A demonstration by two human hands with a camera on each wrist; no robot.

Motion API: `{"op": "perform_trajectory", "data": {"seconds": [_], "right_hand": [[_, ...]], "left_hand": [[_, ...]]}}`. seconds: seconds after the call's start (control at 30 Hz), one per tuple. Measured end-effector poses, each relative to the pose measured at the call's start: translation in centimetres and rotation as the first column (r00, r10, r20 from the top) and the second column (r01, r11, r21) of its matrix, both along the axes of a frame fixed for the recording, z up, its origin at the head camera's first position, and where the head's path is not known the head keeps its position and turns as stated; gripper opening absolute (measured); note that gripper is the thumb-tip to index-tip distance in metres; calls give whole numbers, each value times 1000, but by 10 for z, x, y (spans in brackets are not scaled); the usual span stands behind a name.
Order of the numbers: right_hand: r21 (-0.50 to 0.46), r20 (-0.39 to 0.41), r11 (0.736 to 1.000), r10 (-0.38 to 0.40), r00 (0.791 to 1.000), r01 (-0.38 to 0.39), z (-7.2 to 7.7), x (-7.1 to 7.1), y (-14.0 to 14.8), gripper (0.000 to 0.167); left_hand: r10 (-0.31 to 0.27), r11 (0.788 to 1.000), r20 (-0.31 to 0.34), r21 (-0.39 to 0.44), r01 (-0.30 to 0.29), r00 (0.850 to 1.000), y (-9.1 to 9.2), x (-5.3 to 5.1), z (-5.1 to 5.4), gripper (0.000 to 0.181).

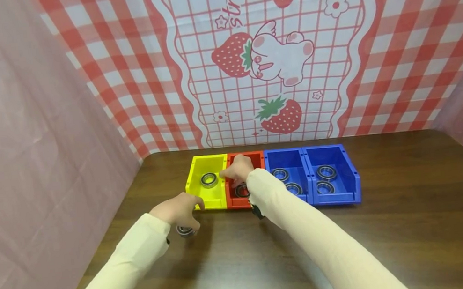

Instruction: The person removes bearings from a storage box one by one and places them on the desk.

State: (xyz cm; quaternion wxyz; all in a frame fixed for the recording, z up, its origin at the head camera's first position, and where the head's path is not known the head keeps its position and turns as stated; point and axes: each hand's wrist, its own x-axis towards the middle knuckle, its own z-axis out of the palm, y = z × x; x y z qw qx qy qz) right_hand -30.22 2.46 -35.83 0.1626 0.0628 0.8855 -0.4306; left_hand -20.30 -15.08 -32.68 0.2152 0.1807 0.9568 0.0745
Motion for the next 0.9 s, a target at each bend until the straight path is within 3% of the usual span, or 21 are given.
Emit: {"op": "perform_trajectory", "data": {"seconds": [0.27, 0.57, 0.83, 0.9], "right_hand": [[10, -2, 1000, 11, 1000, -11, -2, 1, -1, 35], [-4, 11, 1000, 15, 1000, -15, -2, 1, 0, 30], [4, -5, 999, 32, 999, -32, 1, 1, -1, 26], [0, -9, 999, 33, 999, -33, 2, 2, -2, 25]], "left_hand": [[-16, 998, -98, 54, 22, 995, 10, -15, 6, 48], [59, 997, -19, 41, -59, 998, 16, -28, 14, 55], [7, 1000, -25, 11, -6, 1000, 22, -47, 16, 65], [15, 1000, -28, 5, -15, 999, 23, -51, 16, 65]]}}
